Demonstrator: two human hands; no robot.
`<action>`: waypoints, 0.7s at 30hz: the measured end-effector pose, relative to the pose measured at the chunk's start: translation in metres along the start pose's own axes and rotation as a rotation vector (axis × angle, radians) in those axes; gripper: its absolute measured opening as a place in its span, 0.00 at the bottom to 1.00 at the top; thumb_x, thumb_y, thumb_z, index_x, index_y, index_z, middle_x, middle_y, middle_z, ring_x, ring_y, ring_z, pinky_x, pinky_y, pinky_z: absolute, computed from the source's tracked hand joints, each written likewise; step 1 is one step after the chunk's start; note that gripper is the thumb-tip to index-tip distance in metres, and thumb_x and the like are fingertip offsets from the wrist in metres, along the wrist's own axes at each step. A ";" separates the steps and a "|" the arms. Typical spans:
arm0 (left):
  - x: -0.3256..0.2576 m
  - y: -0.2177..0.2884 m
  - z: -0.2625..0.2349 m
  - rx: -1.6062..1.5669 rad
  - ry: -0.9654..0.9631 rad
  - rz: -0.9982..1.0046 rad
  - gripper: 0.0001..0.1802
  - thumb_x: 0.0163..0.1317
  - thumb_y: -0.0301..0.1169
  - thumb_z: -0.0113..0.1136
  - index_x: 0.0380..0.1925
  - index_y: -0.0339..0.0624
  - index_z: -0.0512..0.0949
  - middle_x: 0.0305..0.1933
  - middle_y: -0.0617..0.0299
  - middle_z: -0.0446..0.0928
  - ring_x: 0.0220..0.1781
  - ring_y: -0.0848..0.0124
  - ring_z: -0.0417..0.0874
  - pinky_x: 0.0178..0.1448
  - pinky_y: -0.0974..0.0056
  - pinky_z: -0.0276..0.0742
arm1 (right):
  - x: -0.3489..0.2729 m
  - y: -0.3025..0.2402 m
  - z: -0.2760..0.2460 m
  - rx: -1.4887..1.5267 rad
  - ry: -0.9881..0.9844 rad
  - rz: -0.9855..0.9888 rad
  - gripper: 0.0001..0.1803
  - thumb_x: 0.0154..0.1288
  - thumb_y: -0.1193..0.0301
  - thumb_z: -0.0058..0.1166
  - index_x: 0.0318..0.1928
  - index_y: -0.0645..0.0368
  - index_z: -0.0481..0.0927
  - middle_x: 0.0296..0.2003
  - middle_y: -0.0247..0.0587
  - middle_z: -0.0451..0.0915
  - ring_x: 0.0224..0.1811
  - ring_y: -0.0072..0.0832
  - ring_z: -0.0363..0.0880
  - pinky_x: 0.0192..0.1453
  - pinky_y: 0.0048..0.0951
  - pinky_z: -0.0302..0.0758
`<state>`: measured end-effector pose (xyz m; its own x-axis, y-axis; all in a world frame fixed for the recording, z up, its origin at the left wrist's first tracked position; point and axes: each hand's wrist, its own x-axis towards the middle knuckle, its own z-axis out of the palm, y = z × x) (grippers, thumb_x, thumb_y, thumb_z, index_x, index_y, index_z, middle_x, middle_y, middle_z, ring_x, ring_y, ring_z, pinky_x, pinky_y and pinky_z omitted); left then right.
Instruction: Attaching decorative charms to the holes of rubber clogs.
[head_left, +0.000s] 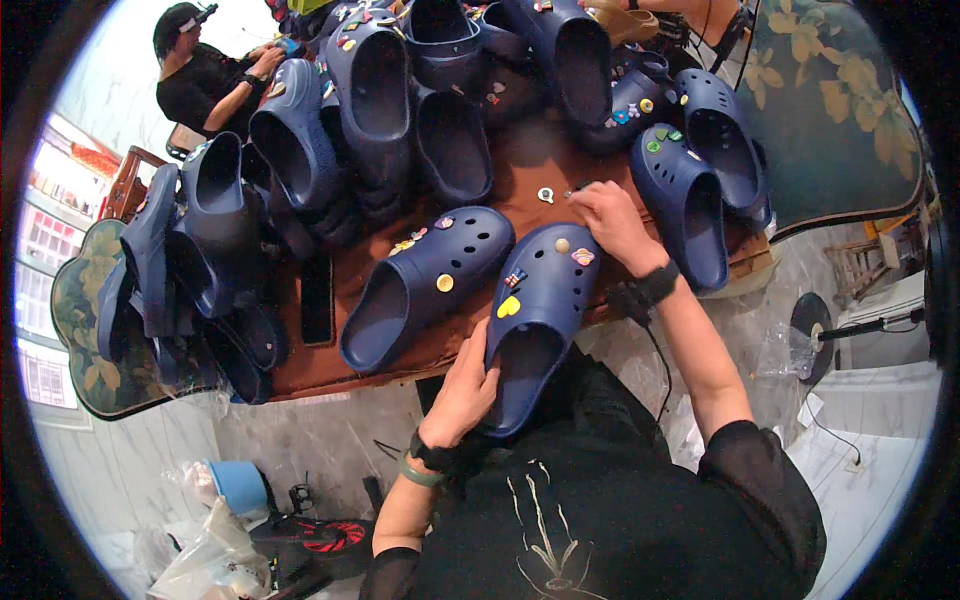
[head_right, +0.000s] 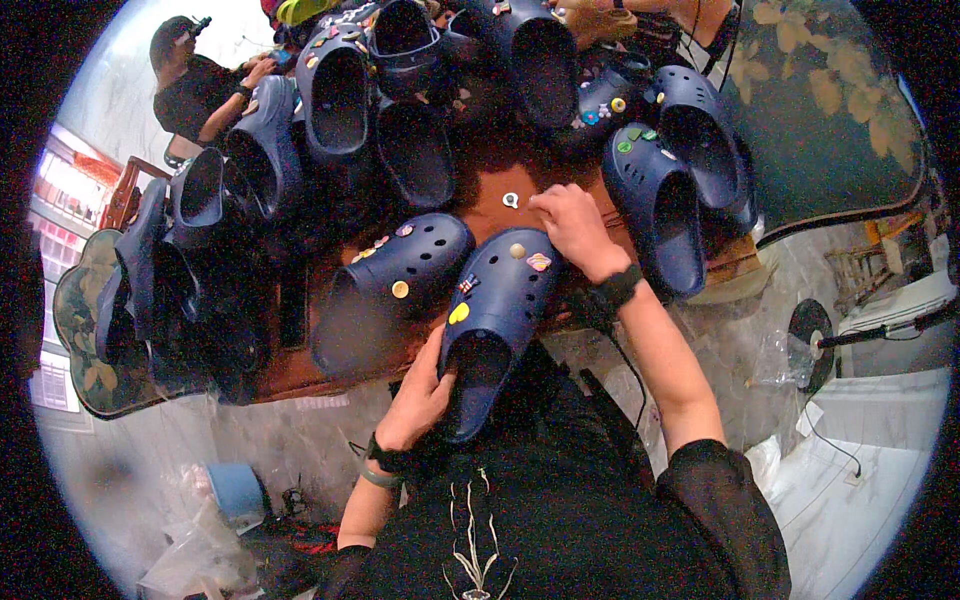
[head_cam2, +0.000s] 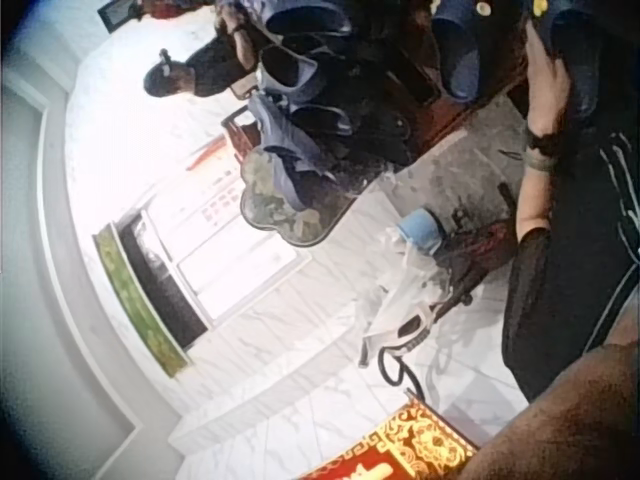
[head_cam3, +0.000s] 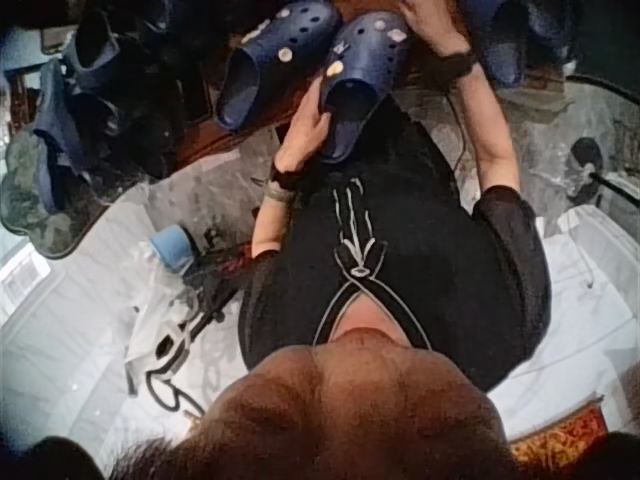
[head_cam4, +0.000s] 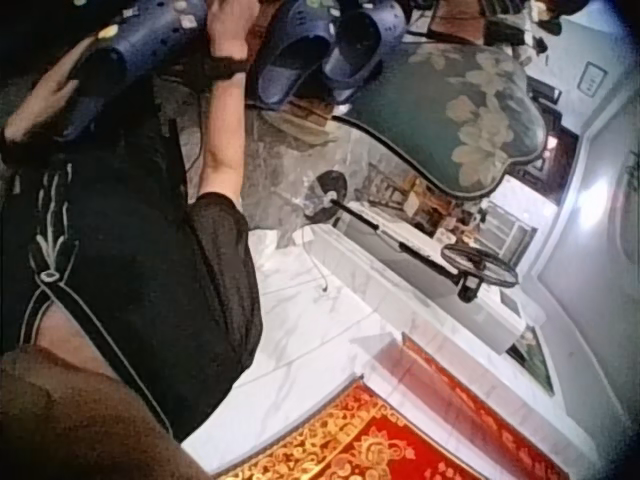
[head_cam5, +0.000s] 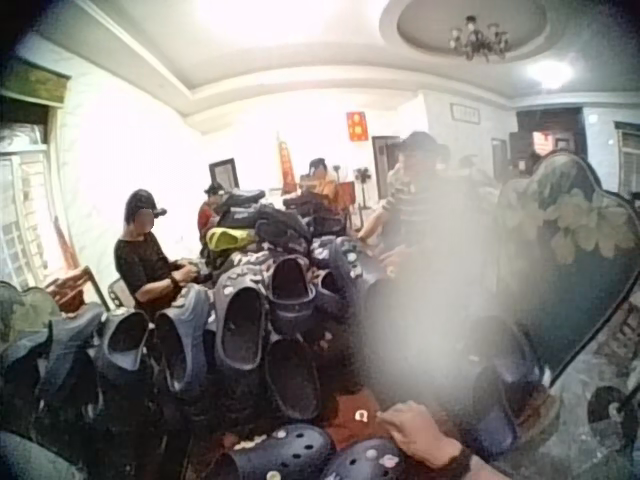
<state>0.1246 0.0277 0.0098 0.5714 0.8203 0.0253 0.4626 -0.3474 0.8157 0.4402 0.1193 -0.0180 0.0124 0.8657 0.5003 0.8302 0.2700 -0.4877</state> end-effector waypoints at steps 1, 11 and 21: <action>-0.001 0.006 -0.007 -0.028 -0.041 -0.024 0.35 0.58 0.19 0.50 0.68 0.38 0.54 0.59 0.40 0.67 0.62 0.45 0.69 0.64 0.54 0.66 | 0.008 0.007 0.004 -0.075 -0.067 -0.033 0.06 0.58 0.72 0.57 0.36 0.54 0.83 0.33 0.42 0.79 0.39 0.45 0.76 0.44 0.42 0.72; -0.004 -0.002 -0.019 -0.012 -0.088 0.030 0.34 0.58 0.20 0.53 0.66 0.36 0.59 0.58 0.43 0.68 0.61 0.48 0.70 0.64 0.57 0.66 | 0.032 0.031 0.041 -0.080 -0.178 -0.153 0.15 0.55 0.71 0.62 0.45 0.56 0.78 0.38 0.46 0.77 0.43 0.45 0.77 0.49 0.41 0.74; 0.001 -0.009 -0.006 -0.011 0.010 -0.013 0.30 0.58 0.20 0.53 0.63 0.38 0.63 0.50 0.45 0.69 0.56 0.49 0.72 0.60 0.55 0.68 | 0.014 -0.027 -0.023 0.350 -0.070 0.149 0.13 0.55 0.74 0.63 0.41 0.61 0.78 0.36 0.44 0.78 0.38 0.36 0.79 0.44 0.33 0.75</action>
<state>0.1171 0.0348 0.0062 0.5585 0.8293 0.0203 0.4627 -0.3318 0.8221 0.4306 0.1140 0.0187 0.0703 0.9298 0.3612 0.5817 0.2559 -0.7721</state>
